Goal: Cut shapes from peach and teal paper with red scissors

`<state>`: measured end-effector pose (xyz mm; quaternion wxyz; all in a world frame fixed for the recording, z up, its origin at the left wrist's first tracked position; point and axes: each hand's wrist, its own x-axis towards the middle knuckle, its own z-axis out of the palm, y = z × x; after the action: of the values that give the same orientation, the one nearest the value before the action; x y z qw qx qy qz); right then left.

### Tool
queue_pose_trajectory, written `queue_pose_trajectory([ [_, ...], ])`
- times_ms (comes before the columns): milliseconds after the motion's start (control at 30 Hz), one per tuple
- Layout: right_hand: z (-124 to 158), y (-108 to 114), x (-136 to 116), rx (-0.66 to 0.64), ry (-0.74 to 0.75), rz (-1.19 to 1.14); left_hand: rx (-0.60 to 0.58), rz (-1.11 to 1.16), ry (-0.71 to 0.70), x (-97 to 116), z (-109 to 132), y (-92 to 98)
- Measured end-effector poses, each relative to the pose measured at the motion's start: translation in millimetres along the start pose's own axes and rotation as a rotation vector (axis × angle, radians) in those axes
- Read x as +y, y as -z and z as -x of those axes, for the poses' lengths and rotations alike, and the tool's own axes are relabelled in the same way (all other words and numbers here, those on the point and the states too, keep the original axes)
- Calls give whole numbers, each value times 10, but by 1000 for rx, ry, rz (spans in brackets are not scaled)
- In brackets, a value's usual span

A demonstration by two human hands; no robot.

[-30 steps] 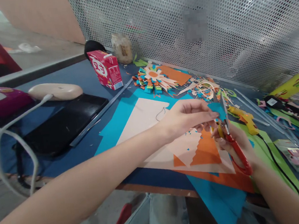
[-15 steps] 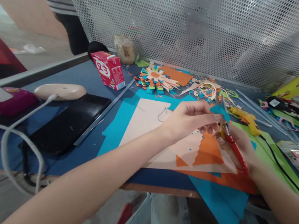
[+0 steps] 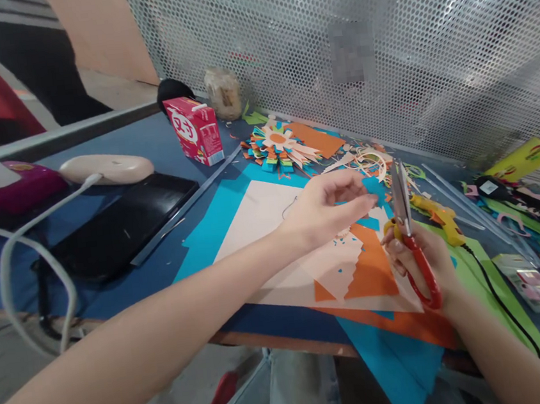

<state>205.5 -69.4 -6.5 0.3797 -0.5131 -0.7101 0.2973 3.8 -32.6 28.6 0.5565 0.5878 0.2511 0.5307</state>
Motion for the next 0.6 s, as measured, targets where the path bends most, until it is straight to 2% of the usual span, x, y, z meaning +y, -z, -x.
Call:
queue_pose_trajectory([
  [167, -2, 5, -36, -19, -75, -86, 9, -3, 88, 36, 31, -15],
  [433, -6, 13, -18, -28, -89, -74, 75, 177, 43, 114, 20, -12],
  [600, -8, 5, -20, -26, -85, -104, 113, 137, 65, 68, -13, -21],
])
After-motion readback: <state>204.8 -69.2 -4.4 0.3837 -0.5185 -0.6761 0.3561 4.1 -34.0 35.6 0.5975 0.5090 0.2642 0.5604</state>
